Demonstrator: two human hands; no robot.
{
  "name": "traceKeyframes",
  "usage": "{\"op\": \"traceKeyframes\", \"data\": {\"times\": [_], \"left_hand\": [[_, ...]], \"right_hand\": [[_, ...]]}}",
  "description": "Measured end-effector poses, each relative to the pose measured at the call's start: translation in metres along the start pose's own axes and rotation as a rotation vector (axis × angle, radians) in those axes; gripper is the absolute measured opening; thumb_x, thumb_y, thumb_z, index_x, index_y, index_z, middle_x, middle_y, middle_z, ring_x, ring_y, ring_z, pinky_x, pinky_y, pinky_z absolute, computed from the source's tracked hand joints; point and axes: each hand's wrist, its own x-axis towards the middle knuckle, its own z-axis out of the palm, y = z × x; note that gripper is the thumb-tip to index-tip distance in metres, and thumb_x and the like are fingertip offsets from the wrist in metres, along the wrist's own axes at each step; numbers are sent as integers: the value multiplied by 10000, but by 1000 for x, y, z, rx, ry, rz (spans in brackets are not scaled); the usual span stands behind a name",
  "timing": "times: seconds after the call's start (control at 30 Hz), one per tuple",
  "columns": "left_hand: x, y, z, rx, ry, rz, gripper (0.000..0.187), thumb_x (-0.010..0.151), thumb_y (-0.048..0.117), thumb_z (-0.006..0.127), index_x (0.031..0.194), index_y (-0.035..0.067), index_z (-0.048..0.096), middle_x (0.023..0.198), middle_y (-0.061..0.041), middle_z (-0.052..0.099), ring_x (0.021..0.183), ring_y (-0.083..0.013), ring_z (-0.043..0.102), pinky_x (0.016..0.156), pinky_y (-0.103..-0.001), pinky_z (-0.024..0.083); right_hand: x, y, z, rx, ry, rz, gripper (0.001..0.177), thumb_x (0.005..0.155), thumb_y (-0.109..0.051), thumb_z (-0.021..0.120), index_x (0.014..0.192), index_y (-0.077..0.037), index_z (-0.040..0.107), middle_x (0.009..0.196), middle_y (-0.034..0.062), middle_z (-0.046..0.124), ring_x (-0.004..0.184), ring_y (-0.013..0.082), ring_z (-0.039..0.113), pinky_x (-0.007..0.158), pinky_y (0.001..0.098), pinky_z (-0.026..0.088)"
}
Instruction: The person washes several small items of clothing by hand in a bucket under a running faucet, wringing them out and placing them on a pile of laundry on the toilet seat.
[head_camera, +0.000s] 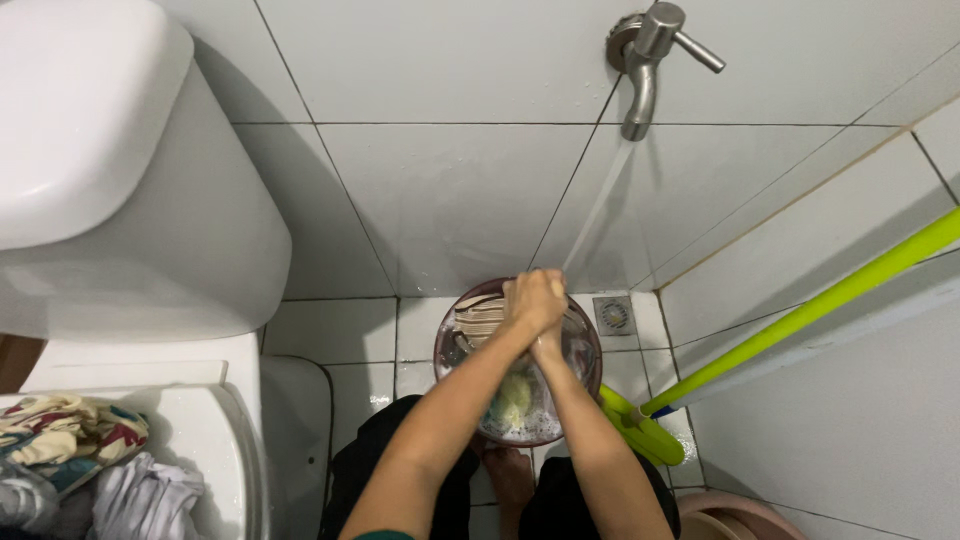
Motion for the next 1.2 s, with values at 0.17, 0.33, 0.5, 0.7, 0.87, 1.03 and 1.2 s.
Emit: {"op": "traceKeyframes", "data": {"times": [0.17, 0.33, 0.5, 0.7, 0.87, 1.03, 1.2], "left_hand": [[0, -22, 47, 134, 13, -16, 220, 821, 197, 678, 1016, 211, 778, 1020, -140, 760, 988, -338, 717, 924, -525, 477], [-2, -26, 65, 30, 109, 36, 268, 820, 153, 704, 1052, 253, 796, 1061, -66, 777, 1018, -277, 731, 973, -515, 474], [-14, -5, -16, -361, 129, 331, 566, 736, 336, 819, 1248, 171, 641, 1250, -154, 641, 1184, -368, 600, 1004, -490, 531], [-102, 17, -137, -515, 117, 280, 1279, 607, 733, 807, 1556, -4, 369, 1471, -333, 468, 1395, -481, 476, 1087, -572, 446], [-195, 38, -218, -331, 243, 200, 1361, 571, 775, 767, 1598, -18, 357, 1443, -360, 494, 1402, -514, 465, 1034, -625, 445], [-273, 40, -311, -438, 301, 263, 1026, 668, 554, 853, 1480, 68, 456, 1412, -191, 578, 1337, -343, 583, 1082, -441, 510], [-354, 43, -396, -291, 468, 468, 770, 687, 339, 947, 1314, 87, 579, 1259, -119, 608, 1205, -282, 628, 1043, -396, 539]], "right_hand": [[-10, 23, -9, 450, -315, -78, 114, 1072, -239, 536, 1125, -142, 506, 957, 24, 523, 839, 160, 552, 750, 325, 516], [-15, -9, -18, 220, -276, 28, 162, 1006, -175, 573, 1151, -116, 532, 927, 35, 551, 749, 163, 556, 646, 322, 483], [0, -91, -20, -54, -237, 167, 244, 940, -111, 609, 1178, -90, 557, 896, 45, 579, 659, 165, 561, 542, 320, 449], [-46, -150, -9, 23, -563, 108, 253, 887, 26, 736, 1084, -17, 582, 854, 46, 572, 672, 149, 551, 563, 289, 456], [-126, -224, 86, -170, -716, -87, 406, 773, 9, 778, 1149, -4, 626, 980, 56, 647, 818, 165, 635, 674, 309, 544], [-235, -333, 181, -485, -748, -243, 606, 700, -14, 797, 1269, -50, 590, 1109, 44, 683, 986, 166, 667, 818, 329, 578], [-299, -417, 227, -514, -982, -168, 890, 632, 25, 804, 1455, -110, 493, 1229, 32, 671, 1147, 168, 642, 963, 340, 558]]}}
